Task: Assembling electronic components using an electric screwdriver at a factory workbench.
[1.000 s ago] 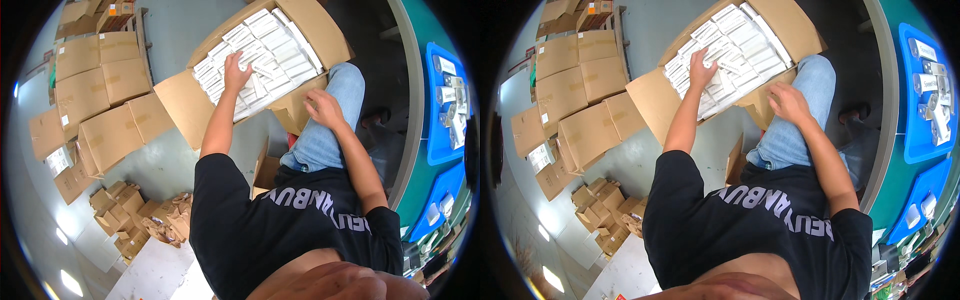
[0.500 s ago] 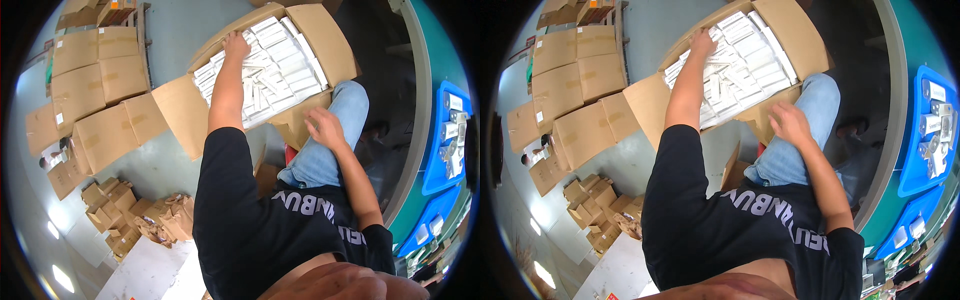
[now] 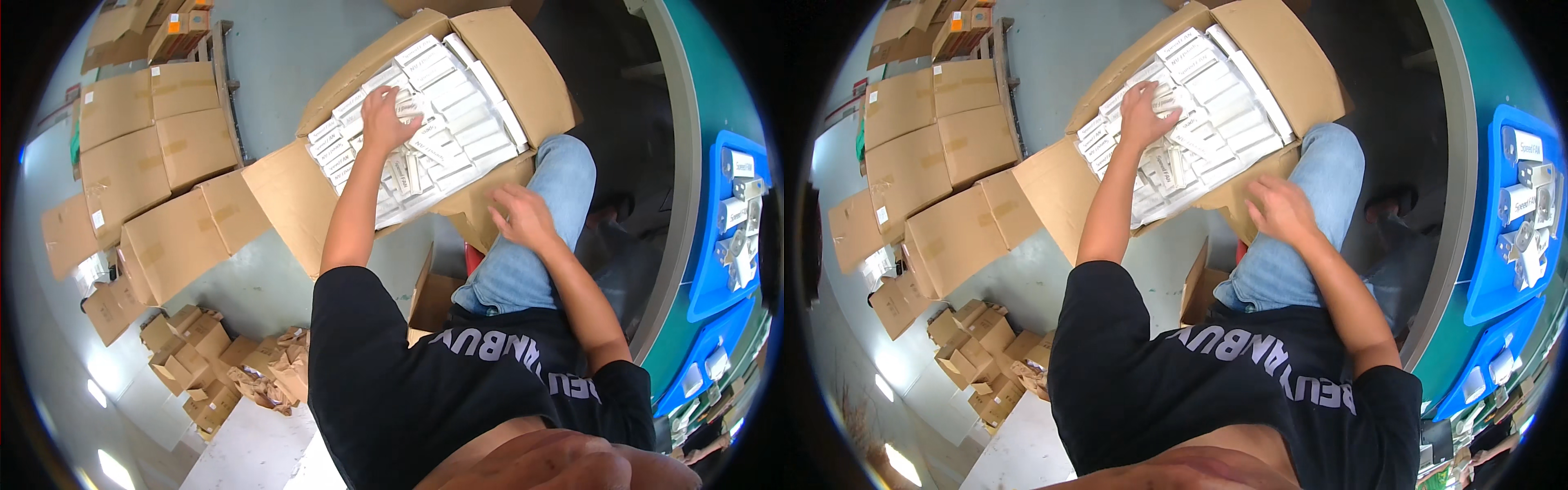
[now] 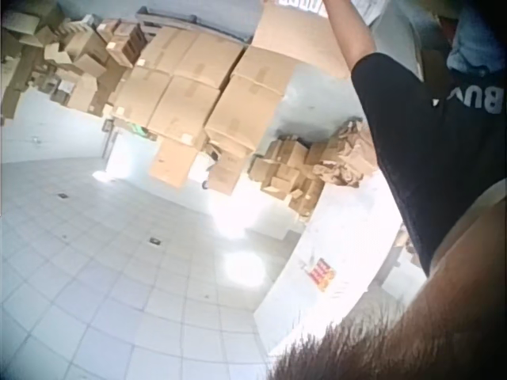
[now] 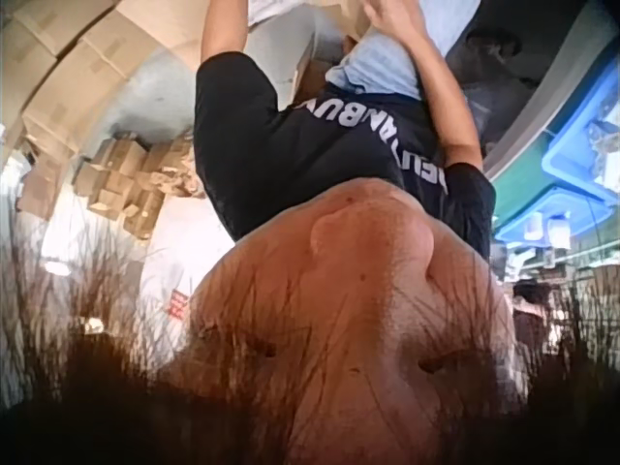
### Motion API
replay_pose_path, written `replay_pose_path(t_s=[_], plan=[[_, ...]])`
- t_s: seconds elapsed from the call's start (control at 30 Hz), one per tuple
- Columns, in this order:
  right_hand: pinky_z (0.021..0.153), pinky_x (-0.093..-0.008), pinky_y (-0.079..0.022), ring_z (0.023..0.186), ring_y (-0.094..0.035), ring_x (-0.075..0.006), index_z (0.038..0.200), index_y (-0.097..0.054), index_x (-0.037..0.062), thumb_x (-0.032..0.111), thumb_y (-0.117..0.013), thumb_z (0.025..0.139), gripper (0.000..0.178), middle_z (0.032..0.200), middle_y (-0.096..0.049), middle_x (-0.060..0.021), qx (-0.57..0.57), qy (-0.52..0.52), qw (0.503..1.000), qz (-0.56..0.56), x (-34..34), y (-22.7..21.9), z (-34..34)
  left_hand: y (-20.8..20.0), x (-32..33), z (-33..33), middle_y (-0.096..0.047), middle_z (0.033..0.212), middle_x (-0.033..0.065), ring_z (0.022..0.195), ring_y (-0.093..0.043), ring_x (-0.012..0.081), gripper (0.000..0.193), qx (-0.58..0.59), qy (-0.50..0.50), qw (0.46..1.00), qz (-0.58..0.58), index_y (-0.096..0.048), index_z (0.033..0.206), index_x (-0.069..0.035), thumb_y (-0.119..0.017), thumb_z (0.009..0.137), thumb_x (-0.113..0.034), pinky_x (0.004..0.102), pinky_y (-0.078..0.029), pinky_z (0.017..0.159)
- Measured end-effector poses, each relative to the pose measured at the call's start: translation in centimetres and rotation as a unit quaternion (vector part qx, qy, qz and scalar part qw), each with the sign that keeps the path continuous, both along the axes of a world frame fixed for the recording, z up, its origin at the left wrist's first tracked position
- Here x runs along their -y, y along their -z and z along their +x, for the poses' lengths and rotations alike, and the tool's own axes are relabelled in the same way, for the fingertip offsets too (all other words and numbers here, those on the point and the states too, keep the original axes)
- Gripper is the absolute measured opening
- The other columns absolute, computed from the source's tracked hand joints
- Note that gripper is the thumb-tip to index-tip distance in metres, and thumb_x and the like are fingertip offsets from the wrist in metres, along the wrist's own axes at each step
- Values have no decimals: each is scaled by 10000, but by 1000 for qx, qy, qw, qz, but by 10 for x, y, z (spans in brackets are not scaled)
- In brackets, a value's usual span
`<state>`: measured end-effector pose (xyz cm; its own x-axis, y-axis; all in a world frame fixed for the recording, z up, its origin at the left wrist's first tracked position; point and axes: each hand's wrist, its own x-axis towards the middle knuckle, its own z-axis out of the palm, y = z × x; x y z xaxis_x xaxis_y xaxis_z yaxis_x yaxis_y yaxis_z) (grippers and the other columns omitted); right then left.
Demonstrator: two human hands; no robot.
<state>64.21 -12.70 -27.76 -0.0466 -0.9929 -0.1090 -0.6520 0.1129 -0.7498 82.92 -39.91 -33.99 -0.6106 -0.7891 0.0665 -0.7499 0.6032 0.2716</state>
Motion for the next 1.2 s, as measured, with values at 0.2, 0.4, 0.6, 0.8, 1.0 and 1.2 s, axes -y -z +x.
replay_pose_path(t_s=[0.2,0.4,0.6,0.8,1.0,1.2], plan=[[730,-458,-506,840,-615,-370,981,-661,51,156,-668,810,200,898,-615,-151,-4,-7,1000,8,2,-1,4,36,59,-63,-549,1330,185,1239,-505,341,825,-83,23,995,59,-514,1356,1,-798,721,-443,455,-386,1081],[745,-461,-504,853,-616,-371,973,-657,52,155,-666,805,197,897,-617,-154,6,27,999,21,0,-3,5,36,76,-101,-413,1410,168,1332,-382,365,940,160,7,978,135,-429,1406,-19,-840,643,-383,445,-316,1123],[750,-464,-504,864,-615,-372,987,-657,53,147,-656,814,198,923,-624,-150,15,9,1000,17,2,-4,3,35,76,-75,-506,1284,177,1265,-450,339,882,47,-16,981,185,-442,1378,-37,-824,648,-350,456,-355,1066],[763,-443,-518,895,-620,-367,1043,-655,59,133,-660,819,236,959,-622,-145,16,9,1000,15,3,-2,2,28,45,-48,-611,1085,107,1040,-570,317,579,-87,85,990,73,-587,1281,-132,-779,738,-193,425,-442,958],[804,-442,-535,933,-647,-364,1172,-609,53,135,-659,826,359,1109,-588,-182,134,115,984,36,47,22,-10,26,32,-39,-682,893,102,928,-624,317,230,-174,-27,957,229,-752,1036,-97,-732,809,-129,394,-495,883],[841,-468,-538,974,-659,-370,1075,-620,21,99,-657,793,294,1139,-585,-206,-173,143,955,194,89,71,-16,47,62,-65,-701,898,117,949,-633,338,165,-128,21,985,113,-770,959,-120,-694,841,-206,414,-490,862]])
